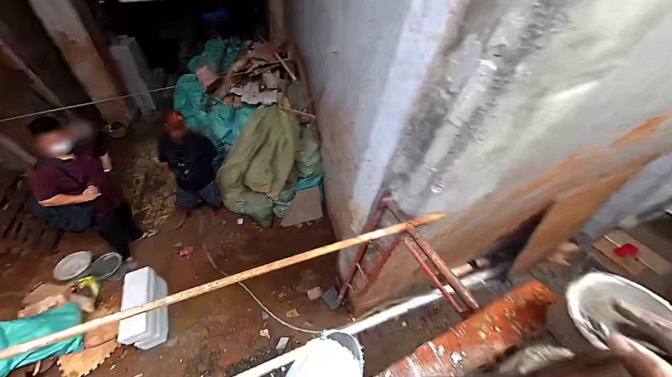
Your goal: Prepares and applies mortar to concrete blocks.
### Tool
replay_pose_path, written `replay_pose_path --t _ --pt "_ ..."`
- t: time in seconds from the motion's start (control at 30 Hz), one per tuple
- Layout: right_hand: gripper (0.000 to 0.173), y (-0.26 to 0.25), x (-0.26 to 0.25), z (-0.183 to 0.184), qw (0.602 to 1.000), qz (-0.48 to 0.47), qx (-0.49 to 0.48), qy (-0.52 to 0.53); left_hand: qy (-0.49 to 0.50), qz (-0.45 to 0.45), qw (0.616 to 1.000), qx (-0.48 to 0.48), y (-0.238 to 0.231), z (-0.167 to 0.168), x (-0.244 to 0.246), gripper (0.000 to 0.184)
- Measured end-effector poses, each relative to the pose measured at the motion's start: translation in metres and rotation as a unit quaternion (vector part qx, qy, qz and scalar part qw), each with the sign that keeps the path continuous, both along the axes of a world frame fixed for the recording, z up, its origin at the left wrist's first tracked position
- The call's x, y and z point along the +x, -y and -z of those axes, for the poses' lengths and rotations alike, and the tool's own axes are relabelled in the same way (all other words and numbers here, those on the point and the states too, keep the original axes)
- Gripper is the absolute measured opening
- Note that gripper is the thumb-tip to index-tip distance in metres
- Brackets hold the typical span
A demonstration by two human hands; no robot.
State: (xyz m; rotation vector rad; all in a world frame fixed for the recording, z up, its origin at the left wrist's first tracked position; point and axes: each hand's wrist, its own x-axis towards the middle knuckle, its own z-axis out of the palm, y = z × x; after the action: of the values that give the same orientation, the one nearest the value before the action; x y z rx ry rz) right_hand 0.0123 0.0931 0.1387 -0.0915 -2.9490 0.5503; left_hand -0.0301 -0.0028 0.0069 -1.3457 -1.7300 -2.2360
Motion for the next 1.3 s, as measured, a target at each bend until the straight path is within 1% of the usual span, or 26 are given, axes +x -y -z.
replay_pose_path --t 0.07,0.1,0.17,0.23,0.3,0.37,0.47,0.53,0.63,0.7,0.73,0.77,0.8,0.83,0.87,0.9,0.93,0.97,1.0,1.03,1.07,1.1,1.13,1.2,1.27,1.3 --pt "0.054 0.009 0.007 -0.002 0.998 0.060 0.014 0.001 0.017 0.031 0.999 -0.004 0.011 0.000 0.007 0.099" --pt "0.053 0.015 0.009 -0.006 0.995 0.101 0.002 0.016 0.020 0.036 0.999 -0.017 0.015 0.001 0.009 0.098" --pt "0.048 0.016 0.008 -0.004 0.990 0.137 -0.017 0.016 0.027 0.046 0.998 -0.036 0.014 0.004 0.011 0.096" --pt "0.047 0.010 0.004 -0.006 0.989 0.145 -0.012 0.030 0.052 0.045 0.996 -0.050 0.008 0.008 0.007 0.097" --pt "0.046 0.006 0.002 -0.010 0.989 0.143 -0.016 0.039 0.055 0.038 0.996 -0.060 0.005 0.008 0.004 0.104" --pt "0.044 0.005 0.002 -0.010 0.990 0.135 -0.006 0.043 0.062 0.034 0.996 -0.060 0.006 0.011 0.002 0.105" --pt "0.037 0.007 -0.002 -0.012 0.991 0.133 -0.007 0.033 0.064 0.046 0.996 -0.036 0.004 0.009 -0.004 0.099" --pt "0.037 0.007 -0.007 -0.015 0.991 0.129 -0.009 0.035 0.072 0.059 0.995 -0.019 0.004 0.006 -0.008 0.092" --pt "0.036 0.011 -0.013 -0.013 0.991 0.127 -0.008 0.028 0.075 0.074 0.994 -0.004 0.008 0.007 -0.012 0.087" --pt "0.037 0.018 -0.018 -0.009 0.989 0.143 -0.011 -0.034 0.067 0.067 0.995 -0.003 0.014 0.004 -0.018 0.088" --pt "0.037 0.020 -0.019 -0.004 0.982 0.151 -0.034 -0.111 0.062 0.057 0.996 -0.004 0.016 0.002 -0.021 0.088" --pt "0.035 0.020 -0.018 0.004 0.959 0.147 -0.082 -0.228 0.060 0.048 0.997 0.002 0.018 0.002 -0.026 0.089" --pt "0.034 0.016 -0.014 0.010 0.913 0.126 -0.154 -0.355 0.058 0.047 0.997 0.012 0.020 0.005 -0.031 0.091" --pt "0.033 0.008 -0.005 0.016 0.859 0.118 -0.205 -0.453 0.051 0.053 0.997 0.020 0.022 0.010 -0.038 0.093" --pt "0.029 -0.007 0.007 0.028 0.819 0.157 -0.210 -0.510 0.043 0.057 0.997 0.026 0.024 0.013 -0.042 0.092" --pt "0.027 -0.026 0.020 0.050 0.802 0.238 -0.186 -0.515 0.038 0.054 0.997 0.031 0.025 0.015 -0.044 0.088" --pt "0.028 -0.049 0.033 0.081 0.803 0.337 -0.160 -0.464 0.038 0.049 0.998 0.034 0.027 0.017 -0.045 0.082" --pt "0.033 -0.072 0.044 0.120 0.811 0.428 -0.155 -0.367 0.037 0.046 0.998 0.036 0.030 0.018 -0.045 0.077" --pt "0.040 -0.095 0.054 0.162 0.820 0.495 -0.161 -0.239 0.036 0.045 0.998 0.034 0.032 0.019 -0.044 0.075" --pt "0.048 -0.115 0.064 0.197 0.823 0.533 -0.175 -0.093 0.034 0.046 0.998 0.033 0.033 0.019 -0.044 0.074" --pt "0.057 -0.130 0.071 0.226 0.812 0.552 -0.187 0.038 0.031 0.049 0.998 0.035 0.033 0.019 -0.043 0.072" --pt "0.063 -0.139 0.076 0.250 0.795 0.561 -0.191 0.128 0.027 0.054 0.997 0.040 0.032 0.019 -0.044 0.070" --pt "0.064 -0.144 0.078 0.269 0.783 0.565 -0.189 0.178 0.024 0.059 0.997 0.046 0.030 0.019 -0.044 0.068" --pt "0.061 -0.146 0.082 0.294 0.780 0.555 -0.199 0.210 0.023 0.064 0.997 0.048 0.028 0.019 -0.041 0.068" --pt "0.054 -0.142 0.080 0.304 0.786 0.546 -0.205 0.205 0.029 0.066 0.996 0.048 0.029 0.020 -0.039 0.076" --pt "0.052 -0.141 0.075 0.302 0.788 0.542 -0.203 0.210 0.031 0.065 0.996 0.047 0.030 0.021 -0.039 0.081"
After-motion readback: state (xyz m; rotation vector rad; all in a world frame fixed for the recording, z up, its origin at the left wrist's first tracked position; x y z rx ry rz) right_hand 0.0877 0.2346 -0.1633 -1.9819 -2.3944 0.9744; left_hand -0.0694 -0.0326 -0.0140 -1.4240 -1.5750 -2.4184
